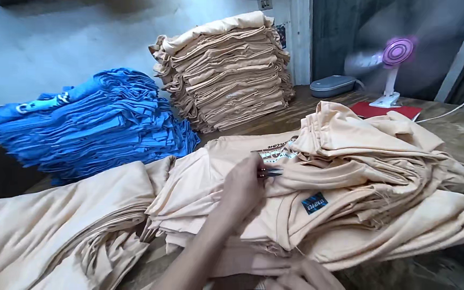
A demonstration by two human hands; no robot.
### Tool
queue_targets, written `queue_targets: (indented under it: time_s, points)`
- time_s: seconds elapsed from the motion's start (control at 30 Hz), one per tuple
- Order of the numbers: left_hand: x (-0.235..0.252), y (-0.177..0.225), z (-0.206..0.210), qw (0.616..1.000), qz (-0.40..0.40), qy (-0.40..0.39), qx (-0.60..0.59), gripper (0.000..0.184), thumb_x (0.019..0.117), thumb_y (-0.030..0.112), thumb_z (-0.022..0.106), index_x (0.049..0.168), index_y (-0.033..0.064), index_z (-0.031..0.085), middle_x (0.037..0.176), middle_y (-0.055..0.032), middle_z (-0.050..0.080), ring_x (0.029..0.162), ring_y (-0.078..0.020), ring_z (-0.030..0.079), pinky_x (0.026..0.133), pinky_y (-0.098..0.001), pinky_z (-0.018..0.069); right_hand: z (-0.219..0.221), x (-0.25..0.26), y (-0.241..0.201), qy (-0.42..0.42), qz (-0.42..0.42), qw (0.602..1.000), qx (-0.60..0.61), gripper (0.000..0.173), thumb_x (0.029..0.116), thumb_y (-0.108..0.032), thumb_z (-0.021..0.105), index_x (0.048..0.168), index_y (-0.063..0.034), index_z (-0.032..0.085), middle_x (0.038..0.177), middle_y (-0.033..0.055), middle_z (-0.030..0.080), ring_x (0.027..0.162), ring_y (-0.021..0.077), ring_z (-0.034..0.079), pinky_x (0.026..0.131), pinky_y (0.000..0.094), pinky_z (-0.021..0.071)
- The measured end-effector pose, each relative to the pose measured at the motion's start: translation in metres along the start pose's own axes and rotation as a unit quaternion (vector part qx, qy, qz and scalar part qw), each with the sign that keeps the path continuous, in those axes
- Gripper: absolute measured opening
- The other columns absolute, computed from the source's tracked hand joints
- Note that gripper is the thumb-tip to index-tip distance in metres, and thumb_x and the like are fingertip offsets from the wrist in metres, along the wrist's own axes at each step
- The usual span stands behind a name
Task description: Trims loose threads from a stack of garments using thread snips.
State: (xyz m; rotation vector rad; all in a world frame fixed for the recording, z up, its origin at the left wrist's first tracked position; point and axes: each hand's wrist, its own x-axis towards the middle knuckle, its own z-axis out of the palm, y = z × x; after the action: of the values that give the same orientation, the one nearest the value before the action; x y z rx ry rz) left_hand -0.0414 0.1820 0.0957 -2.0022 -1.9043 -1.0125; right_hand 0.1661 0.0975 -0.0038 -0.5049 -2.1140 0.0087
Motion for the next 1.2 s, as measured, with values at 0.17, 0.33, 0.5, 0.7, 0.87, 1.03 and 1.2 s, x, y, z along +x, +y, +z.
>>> queue_targets:
  time_s: [0.17, 0.33, 0.5, 0.7, 0.87, 1.03, 1.2]
  points:
    - [-0.015, -0.013, -0.005, 0.987, 0.132, 0.042, -0.084, 0.029, 0.0831, 0.012, 0.072, 0.112, 0.0153, 0.068, 0.1, 0.0029, 0.066, 0.091, -0.0105, 0.066, 0.08, -0.0357, 0.0595, 0.014, 0.016, 0.014, 0.186, 0.067, 0.975, -0.098, 0.022, 0.0905, -0.038, 0.076, 0.109, -0.0274, 0.071, 0.106, -0.0019, 0.058, 0.1, 0.012, 0.055, 0.091, 0.0279, 0.0431]
    - [-0.059, -0.019, -0.037, 0.96, 0.256, 0.099, -0.061, 0.02, 0.0988, 0.03, 0.067, 0.116, 0.0249, 0.076, 0.107, 0.0066, 0.073, 0.094, -0.0101, 0.064, 0.082, -0.0342, 0.051, 0.022, 0.016, 0.029, 0.258, -0.004, 0.962, -0.088, 0.013, 0.0934, -0.035, 0.073, 0.103, -0.0275, 0.075, 0.095, -0.0072, 0.054, 0.093, 0.0078, 0.049, 0.092, 0.0273, 0.0355]
    - [-0.104, -0.018, -0.063, 0.929, 0.344, 0.125, 0.056, 0.024, 0.1027, 0.021, 0.06, 0.125, 0.0265, 0.067, 0.11, 0.0025, 0.068, 0.098, -0.017, 0.057, 0.094, -0.0367, 0.0395, 0.017, 0.013, 0.019, 0.272, -0.019, 0.959, -0.077, 0.012, 0.0932, -0.036, 0.073, 0.099, -0.0253, 0.073, 0.092, -0.0071, 0.056, 0.086, 0.0067, 0.048, 0.087, 0.0263, 0.0347]
    - [-0.105, -0.012, -0.051, 0.88, 0.436, 0.138, 0.128, 0.023, 0.1013, 0.013, 0.061, 0.122, 0.0167, 0.069, 0.111, -0.0032, 0.066, 0.094, -0.019, 0.053, 0.091, -0.036, 0.0362, 0.021, 0.016, 0.014, 0.278, -0.012, 0.959, -0.057, 0.012, 0.0932, -0.036, 0.074, 0.097, -0.0246, 0.073, 0.093, -0.0073, 0.055, 0.089, 0.0057, 0.047, 0.089, 0.0256, 0.0343]
    - [-0.101, -0.015, -0.053, 0.886, 0.419, 0.146, 0.139, 0.023, 0.1022, 0.016, 0.06, 0.124, 0.0163, 0.067, 0.11, -0.0041, 0.066, 0.093, -0.0214, 0.053, 0.09, -0.0372, 0.0375, 0.007, 0.013, 0.013, 0.229, 0.034, 0.972, -0.028, 0.025, 0.0968, -0.052, 0.06, 0.092, -0.0289, 0.07, 0.099, -0.0093, 0.059, 0.104, 0.006, 0.05, 0.1, 0.029, 0.0333]
    - [-0.091, -0.011, -0.051, 0.97, 0.222, 0.089, -0.046, 0.027, 0.094, 0.039, 0.069, 0.118, 0.0272, 0.07, 0.094, 0.003, 0.065, 0.086, -0.0096, 0.062, 0.075, -0.0296, 0.0519, -0.008, 0.036, 0.011, 0.099, 0.166, 0.98, -0.044, 0.034, 0.0962, -0.052, 0.061, 0.1, -0.0241, 0.081, 0.124, 0.0081, 0.069, 0.125, 0.0306, 0.055, 0.105, 0.058, 0.036]
    - [-0.087, 0.024, -0.043, 0.967, -0.077, -0.106, -0.217, 0.028, 0.0872, 0.046, 0.075, 0.082, 0.0192, 0.075, 0.065, 0.0114, 0.066, 0.053, 0.0014, 0.059, 0.047, -0.0214, 0.0499, 0.016, 0.033, 0.013, 0.218, 0.016, 0.974, 0.053, 0.003, 0.0896, -0.016, 0.078, 0.089, -0.0156, 0.074, 0.108, -0.0035, 0.064, 0.112, 0.0077, 0.056, 0.104, 0.0237, 0.0437]
